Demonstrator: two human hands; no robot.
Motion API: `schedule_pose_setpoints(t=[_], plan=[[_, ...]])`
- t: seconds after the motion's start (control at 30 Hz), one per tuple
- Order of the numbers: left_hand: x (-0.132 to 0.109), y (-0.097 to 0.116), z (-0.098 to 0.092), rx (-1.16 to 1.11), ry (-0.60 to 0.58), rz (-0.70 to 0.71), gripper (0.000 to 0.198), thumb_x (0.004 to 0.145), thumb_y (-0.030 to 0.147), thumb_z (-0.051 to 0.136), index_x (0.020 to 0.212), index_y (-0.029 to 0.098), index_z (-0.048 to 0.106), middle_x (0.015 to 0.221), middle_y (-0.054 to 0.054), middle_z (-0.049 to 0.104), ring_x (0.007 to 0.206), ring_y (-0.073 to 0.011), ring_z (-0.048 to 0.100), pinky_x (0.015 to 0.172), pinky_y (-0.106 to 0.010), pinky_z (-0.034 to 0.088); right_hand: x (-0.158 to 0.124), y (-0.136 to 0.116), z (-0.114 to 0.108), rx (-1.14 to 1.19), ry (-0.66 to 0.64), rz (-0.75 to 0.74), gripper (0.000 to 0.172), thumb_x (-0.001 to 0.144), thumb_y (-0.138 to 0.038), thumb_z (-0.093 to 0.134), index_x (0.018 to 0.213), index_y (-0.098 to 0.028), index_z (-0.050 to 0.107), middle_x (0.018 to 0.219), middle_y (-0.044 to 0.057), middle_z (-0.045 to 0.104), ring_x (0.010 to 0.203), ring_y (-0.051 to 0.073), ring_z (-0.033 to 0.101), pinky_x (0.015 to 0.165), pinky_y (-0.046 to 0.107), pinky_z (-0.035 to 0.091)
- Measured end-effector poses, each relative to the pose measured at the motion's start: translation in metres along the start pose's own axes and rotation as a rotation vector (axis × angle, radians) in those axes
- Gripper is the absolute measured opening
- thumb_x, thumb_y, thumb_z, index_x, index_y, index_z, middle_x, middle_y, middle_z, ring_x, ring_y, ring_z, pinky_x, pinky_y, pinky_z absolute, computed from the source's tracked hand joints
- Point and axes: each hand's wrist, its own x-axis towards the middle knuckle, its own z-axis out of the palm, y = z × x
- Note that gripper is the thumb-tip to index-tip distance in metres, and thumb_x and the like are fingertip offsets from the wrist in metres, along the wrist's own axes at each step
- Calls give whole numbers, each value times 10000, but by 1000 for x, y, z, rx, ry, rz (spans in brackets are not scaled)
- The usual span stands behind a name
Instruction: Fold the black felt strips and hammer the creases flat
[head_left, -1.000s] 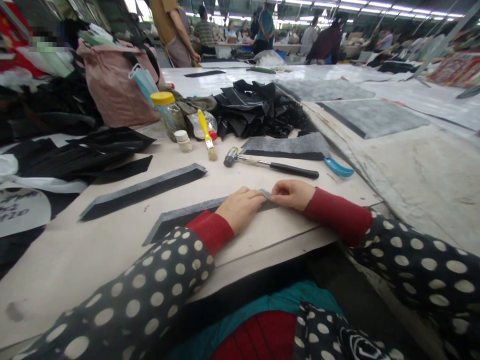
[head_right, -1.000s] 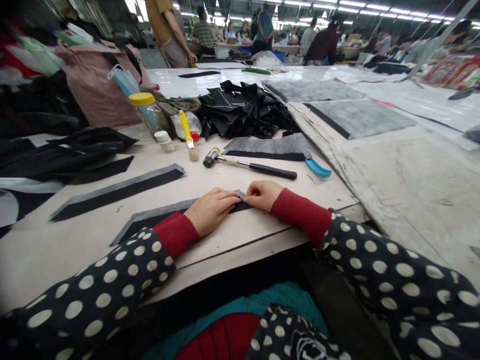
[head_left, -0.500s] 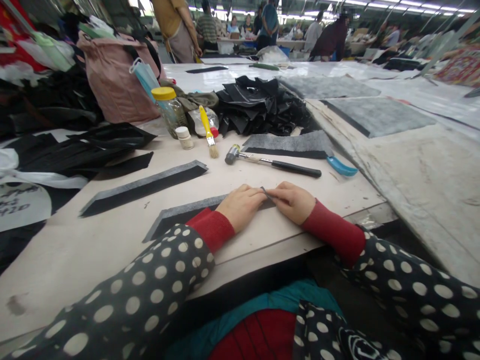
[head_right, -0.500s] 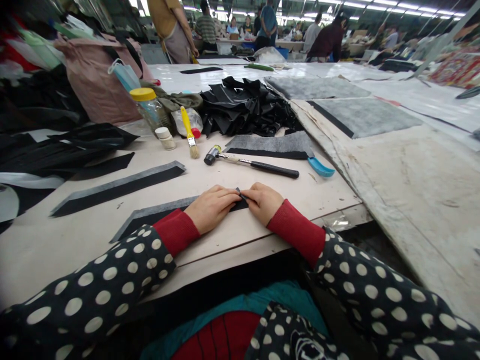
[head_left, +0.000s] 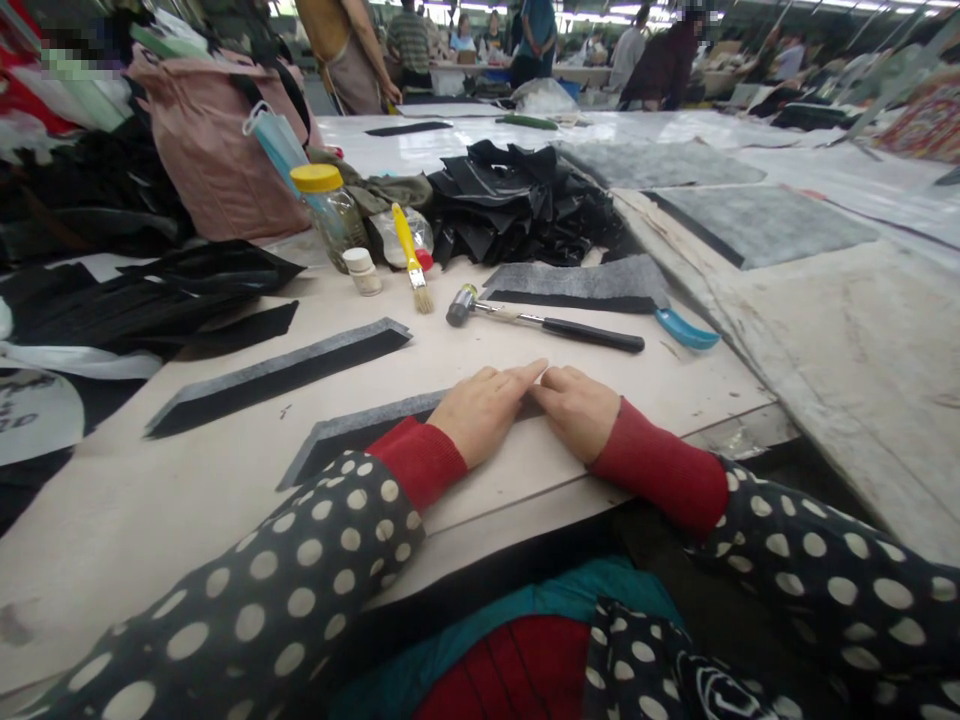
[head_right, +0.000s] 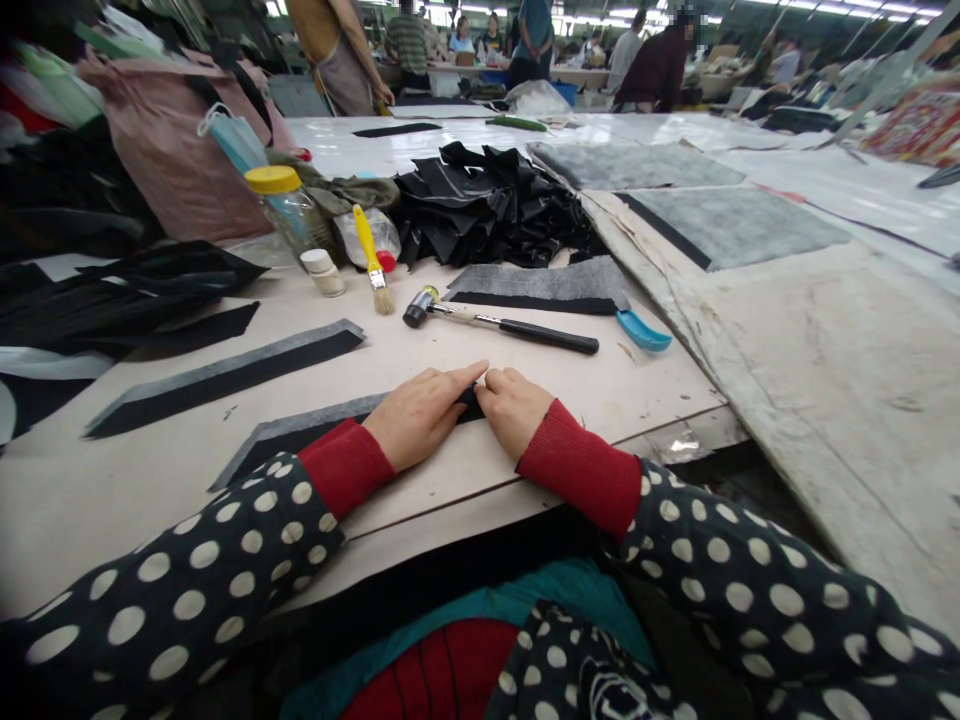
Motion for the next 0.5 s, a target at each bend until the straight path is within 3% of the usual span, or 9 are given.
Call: schedule_pose_setpoints(t=[0.2, 0.33, 0.5], plan=[[3, 1, 2, 157, -78, -26, 506, 841, 159, 352, 1329, 143, 218, 1095, -69, 571, 951, -179, 485, 828, -304, 412, -9, 11, 9, 172, 128, -20, 309, 814, -102, 381, 1058, -99, 570, 815, 94, 547, 763, 180, 491, 740, 299, 415], [3, 1, 1, 148, -85, -23, 473, 842, 161, 348, 1307, 142, 267, 1077, -61, 584, 939, -175, 487, 827, -299, 409, -20, 19, 14, 392, 246, 41, 240, 801, -158, 427, 966, -139, 600, 744, 60, 548, 709, 161, 517, 672, 287, 435], [3, 2, -1, 128, -83, 32, 411, 845, 133, 328, 1252, 170, 368, 1148, -51, 551, 975, -155, 488, 868, -304, 386, -25, 19, 16, 433, 317, 83, 200, 769, -147, 458, 897, -141, 611, 711, 45, 557, 660, 146, 521, 627, 270, 432]])
